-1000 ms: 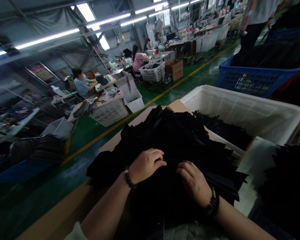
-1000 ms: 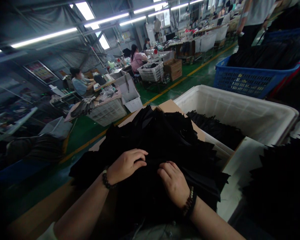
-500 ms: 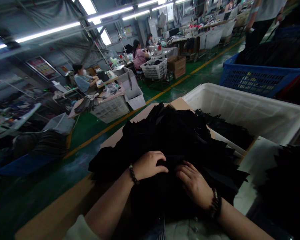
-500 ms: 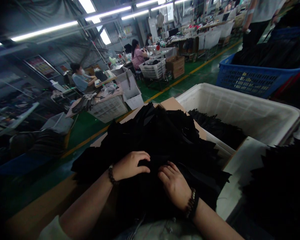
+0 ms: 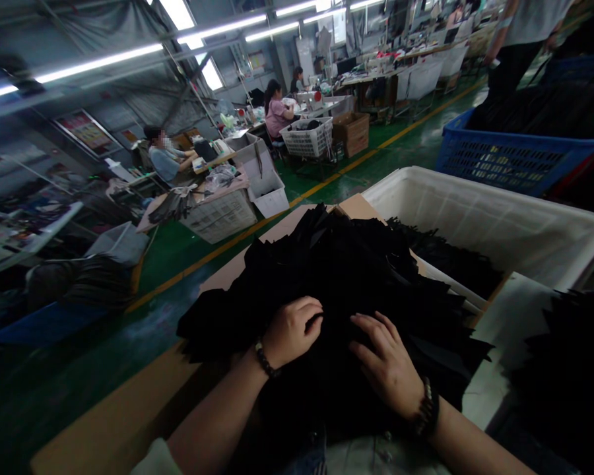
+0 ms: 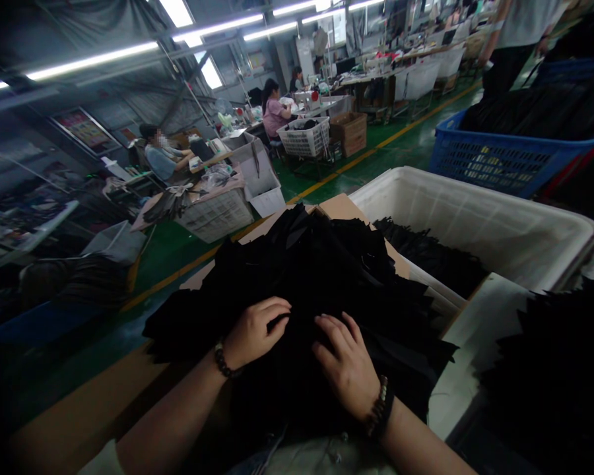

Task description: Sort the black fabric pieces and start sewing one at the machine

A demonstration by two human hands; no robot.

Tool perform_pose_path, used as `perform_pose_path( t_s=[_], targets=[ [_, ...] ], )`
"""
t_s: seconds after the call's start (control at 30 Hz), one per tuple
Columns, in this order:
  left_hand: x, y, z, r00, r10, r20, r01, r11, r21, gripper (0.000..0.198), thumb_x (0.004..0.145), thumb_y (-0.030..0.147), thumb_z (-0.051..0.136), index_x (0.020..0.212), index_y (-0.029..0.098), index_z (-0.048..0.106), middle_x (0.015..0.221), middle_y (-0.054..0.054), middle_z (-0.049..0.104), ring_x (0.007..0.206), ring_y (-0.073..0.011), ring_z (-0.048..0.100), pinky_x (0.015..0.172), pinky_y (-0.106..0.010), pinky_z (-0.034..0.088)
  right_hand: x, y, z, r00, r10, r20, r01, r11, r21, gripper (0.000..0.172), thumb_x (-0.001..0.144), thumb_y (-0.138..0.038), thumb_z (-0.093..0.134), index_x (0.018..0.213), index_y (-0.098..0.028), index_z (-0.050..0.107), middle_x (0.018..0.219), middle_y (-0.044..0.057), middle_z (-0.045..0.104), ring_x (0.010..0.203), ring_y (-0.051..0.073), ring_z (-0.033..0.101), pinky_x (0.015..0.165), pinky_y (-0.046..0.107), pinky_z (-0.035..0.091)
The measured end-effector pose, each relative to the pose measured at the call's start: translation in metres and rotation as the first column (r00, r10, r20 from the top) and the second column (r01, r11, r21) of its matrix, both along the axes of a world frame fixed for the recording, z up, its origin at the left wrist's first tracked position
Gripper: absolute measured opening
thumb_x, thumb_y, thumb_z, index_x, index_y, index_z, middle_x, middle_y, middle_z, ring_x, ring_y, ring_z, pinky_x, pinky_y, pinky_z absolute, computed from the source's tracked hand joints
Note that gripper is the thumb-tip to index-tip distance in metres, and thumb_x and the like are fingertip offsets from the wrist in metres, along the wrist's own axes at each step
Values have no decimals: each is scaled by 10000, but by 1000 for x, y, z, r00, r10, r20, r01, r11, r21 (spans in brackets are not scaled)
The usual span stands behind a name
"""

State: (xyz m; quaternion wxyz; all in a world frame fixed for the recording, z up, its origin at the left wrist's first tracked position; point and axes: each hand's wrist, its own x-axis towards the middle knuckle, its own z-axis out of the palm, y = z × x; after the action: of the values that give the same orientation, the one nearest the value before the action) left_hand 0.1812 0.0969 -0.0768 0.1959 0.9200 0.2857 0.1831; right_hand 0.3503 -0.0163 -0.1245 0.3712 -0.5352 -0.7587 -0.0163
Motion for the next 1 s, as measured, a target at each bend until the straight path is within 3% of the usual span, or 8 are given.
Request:
perform_pose_path(
  t_s=[0.1, 0.27, 0.43, 0.57, 0.67, 0.73, 0.83, 1.0],
  targets=[
    [3, -5, 21, 998, -22, 59, 22, 1000, -4, 153, 779, 121, 449, 804, 139, 599, 831, -73, 617, 780, -161, 578, 724, -275, 485, 3, 5, 5, 999, -53, -6, 53, 998, 16, 228, 783, -41, 372, 847, -163, 553, 1268, 152, 392, 1197, 269, 357, 930, 554, 322],
    [10, -4, 34, 981, -183, 70, 196, 938, -285, 203, 850, 212, 444, 774, 137, 616, 795, -54, 634, 734, -135, 595, 693, -226, 482, 9, 11, 10, 997, 24, -76, -24, 1000, -7, 253, 750, -23, 358, 878, -171, 519, 925, 79, 606, 875, 174, 576, 875, 453, 433],
    [19, 31, -6, 989, 137, 59, -132, 988, -77, 211, 819, 79, 445, 929, 152, 610, 975, -64, 582, 891, -159, 570, 814, -290, 483, 6, 6, 11, 998, 28, -62, -25, 998, 59, 280, 768, -15, 321, 888, -181, 512, 840, 64, 610, 815, 168, 585, 787, 382, 483],
    [25, 49, -38, 986, 140, -86, -135, 989, 58, 391, 729, -35, 476, 1039, 180, 577, 1074, -65, 482, 928, -162, 543, 803, -299, 499, 3, 3, 8, 995, 61, -78, -58, 997, 47, 343, 710, 25, 305, 916, -174, 494, 814, 52, 611, 768, 156, 586, 752, 350, 490],
    [29, 52, -42, 982, 153, -109, -142, 984, 105, 370, 705, -44, 508, 989, 180, 586, 1044, -55, 466, 930, -167, 520, 797, -295, 494, 1, 1, 7, 996, 35, -84, -34, 999, 20, 541, 599, 40, 296, 1082, -150, 450, 859, 57, 618, 786, 160, 586, 760, 348, 487],
    [32, 53, -38, 979, 166, -121, -151, 980, 126, 316, 694, -46, 523, 907, 177, 595, 1026, -49, 467, 934, -170, 507, 786, -289, 490, 0, 0, 9, 996, 16, -86, -18, 1000, -25, 639, 548, 32, 306, 1153, -134, 426, 890, 66, 617, 816, 170, 578, 764, 348, 486],
    [35, 52, -25, 977, 169, -130, -151, 978, 141, 201, 700, -24, 546, 750, 167, 587, 978, -45, 497, 913, -174, 504, 759, -280, 482, -2, 0, 14, 994, 30, -109, -40, 994, -99, 555, 555, 30, 333, 1033, -168, 533, 848, 59, 600, 779, 173, 562, 705, 323, 491],
    [26, 29, 17, 996, 38, -80, -40, 999, -28, 84, 738, 72, 603, 720, 154, 595, 769, -11, 586, 747, -142, 556, 707, -247, 453, -2, 2, 15, 991, -86, -103, 78, 993, -84, 417, 577, 24, 359, 860, -174, 592, 1083, 120, 508, 985, 233, 509, 744, 383, 493]
  ],
)
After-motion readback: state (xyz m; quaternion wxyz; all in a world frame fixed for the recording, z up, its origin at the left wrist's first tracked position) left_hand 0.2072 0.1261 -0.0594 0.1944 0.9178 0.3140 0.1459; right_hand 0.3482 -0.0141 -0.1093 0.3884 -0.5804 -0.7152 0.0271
